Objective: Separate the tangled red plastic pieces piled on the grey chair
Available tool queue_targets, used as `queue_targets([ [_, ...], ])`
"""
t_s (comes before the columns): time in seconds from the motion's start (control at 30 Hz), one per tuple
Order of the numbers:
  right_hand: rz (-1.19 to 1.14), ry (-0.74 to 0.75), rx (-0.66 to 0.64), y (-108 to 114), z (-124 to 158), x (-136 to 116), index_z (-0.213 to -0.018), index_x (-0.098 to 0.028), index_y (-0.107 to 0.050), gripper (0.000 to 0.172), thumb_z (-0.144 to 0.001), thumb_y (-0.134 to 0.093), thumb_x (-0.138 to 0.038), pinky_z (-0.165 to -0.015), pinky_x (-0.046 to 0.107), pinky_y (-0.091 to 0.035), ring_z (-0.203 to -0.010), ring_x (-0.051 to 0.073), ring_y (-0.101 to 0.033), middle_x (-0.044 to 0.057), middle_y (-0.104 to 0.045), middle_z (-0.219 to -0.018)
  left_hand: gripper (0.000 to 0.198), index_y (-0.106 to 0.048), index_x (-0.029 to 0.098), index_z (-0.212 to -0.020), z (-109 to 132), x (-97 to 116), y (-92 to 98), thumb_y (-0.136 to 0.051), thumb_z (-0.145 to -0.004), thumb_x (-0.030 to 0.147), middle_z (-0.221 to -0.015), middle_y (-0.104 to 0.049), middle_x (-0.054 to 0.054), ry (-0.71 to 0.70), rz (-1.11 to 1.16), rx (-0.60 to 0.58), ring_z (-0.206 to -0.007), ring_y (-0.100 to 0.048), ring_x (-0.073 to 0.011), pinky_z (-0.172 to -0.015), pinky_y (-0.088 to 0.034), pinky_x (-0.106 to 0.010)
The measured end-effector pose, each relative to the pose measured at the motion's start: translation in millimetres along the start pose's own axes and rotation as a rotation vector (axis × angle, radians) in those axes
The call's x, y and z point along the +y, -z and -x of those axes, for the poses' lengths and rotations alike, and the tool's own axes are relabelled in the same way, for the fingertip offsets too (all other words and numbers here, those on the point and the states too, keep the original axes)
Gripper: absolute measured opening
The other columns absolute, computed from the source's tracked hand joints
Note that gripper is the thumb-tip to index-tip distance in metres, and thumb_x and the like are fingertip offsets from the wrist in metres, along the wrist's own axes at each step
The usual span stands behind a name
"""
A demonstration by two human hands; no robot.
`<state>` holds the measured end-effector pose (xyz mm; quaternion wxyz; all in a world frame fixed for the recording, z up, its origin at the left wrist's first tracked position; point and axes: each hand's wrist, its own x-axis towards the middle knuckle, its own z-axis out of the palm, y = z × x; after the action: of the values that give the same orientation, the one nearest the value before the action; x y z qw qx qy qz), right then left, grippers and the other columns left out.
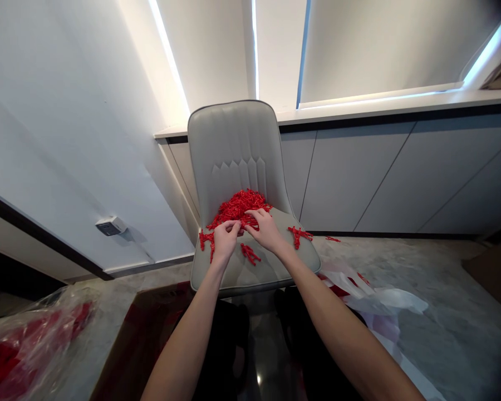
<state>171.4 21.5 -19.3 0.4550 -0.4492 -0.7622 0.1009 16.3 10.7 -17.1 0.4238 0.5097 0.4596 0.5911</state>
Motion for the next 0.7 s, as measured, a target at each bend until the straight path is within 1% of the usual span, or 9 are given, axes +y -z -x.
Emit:
queue_targets([
  [0.03, 0.010, -0.011, -0.005, 0.5, 0.6, 1.2, -0.120, -0.021, -0.066, 0.032, -0.088, -0.070, -0.024, -0.094, 0.041, -0.046, -0.108, 0.026, -0.059, 0.012, -0.065, -0.114, 0.032, -0.074, 0.012, -0.083, 0.2, 0.2, 0.1, -0.079, -0.073, 0.042, -0.073, -0.072, -0.008, -0.012, -0.008, -0.006, -0.065, -0.068, -0.0177, -0.068, -0.057, -0.032],
  [0.1, -0.002, 0.000, -0.059, 2.6, 1.5, 3.4, -0.118, -0.022, -0.067, 0.028, -0.090, -0.067, -0.026, -0.094, 0.041, -0.046, -0.106, 0.026, -0.061, 0.010, -0.068, -0.113, 0.031, -0.074, 0.012, -0.085, 0.9, 0.9, 0.2, -0.076, -0.075, 0.041, -0.075, -0.073, -0.008, -0.036, -0.023, -0.023, -0.067, -0.069, -0.0184, -0.069, -0.057, -0.033],
  [0.2, -0.093, 0.037, -0.126, 6.5, 1.5, 5.6, -0.118, -0.021, -0.067, 0.025, -0.093, -0.062, -0.022, -0.091, 0.037, -0.049, -0.101, 0.022, -0.066, 0.010, -0.072, -0.112, 0.028, -0.074, 0.013, -0.092, 2.4, 3.1, -0.4, -0.072, -0.079, 0.038, -0.081, -0.074, -0.009, -0.076, -0.052, -0.052, -0.071, -0.070, -0.0191, -0.072, -0.058, -0.033],
  [0.33, -0.174, 0.034, -0.104, 10.0, 0.3, 4.8, -0.121, -0.021, -0.066, 0.028, -0.094, -0.060, -0.019, -0.093, 0.036, -0.050, -0.104, 0.022, -0.068, 0.011, -0.072, -0.116, 0.026, -0.071, 0.014, -0.101, 3.5, 7.3, -1.6, -0.072, -0.079, 0.029, -0.093, -0.075, -0.010, -0.122, -0.064, -0.096, -0.077, -0.071, -0.0184, -0.077, -0.058, -0.033],
  [0.47, -0.261, 0.014, -0.106, 12.6, -0.3, -1.7, -0.129, -0.023, -0.058, 0.035, -0.094, -0.058, -0.018, -0.089, 0.033, -0.051, -0.098, 0.019, -0.071, 0.008, -0.074, -0.111, 0.025, -0.071, 0.015, -0.100, 3.1, 10.1, -1.9, -0.068, -0.082, 0.031, -0.089, -0.074, -0.008, -0.115, -0.021, -0.084, -0.072, -0.069, -0.0164, -0.075, -0.058, -0.032],
  [0.57, -0.287, 0.037, -0.106, 14.5, -0.6, -7.2, -0.123, -0.024, -0.060, 0.030, -0.094, -0.057, -0.017, -0.086, 0.030, -0.051, -0.096, 0.018, -0.071, 0.006, -0.075, -0.108, 0.026, -0.070, 0.015, -0.098, 2.2, 10.3, -1.4, -0.070, -0.080, 0.033, -0.084, -0.073, -0.006, -0.080, 0.046, -0.077, -0.069, -0.068, -0.0151, -0.073, -0.057, -0.031],
  [0.7, -0.314, 0.064, -0.064, 17.1, -1.4, -10.3, -0.114, -0.023, -0.064, 0.024, -0.092, -0.058, -0.015, -0.089, 0.032, -0.051, -0.100, 0.019, -0.069, 0.006, -0.074, -0.110, 0.028, -0.070, 0.014, -0.098, 1.2, 9.2, -0.2, -0.073, -0.077, 0.033, -0.079, -0.071, -0.004, -0.023, 0.146, -0.107, -0.066, -0.066, -0.0134, -0.072, -0.057, -0.031],
])
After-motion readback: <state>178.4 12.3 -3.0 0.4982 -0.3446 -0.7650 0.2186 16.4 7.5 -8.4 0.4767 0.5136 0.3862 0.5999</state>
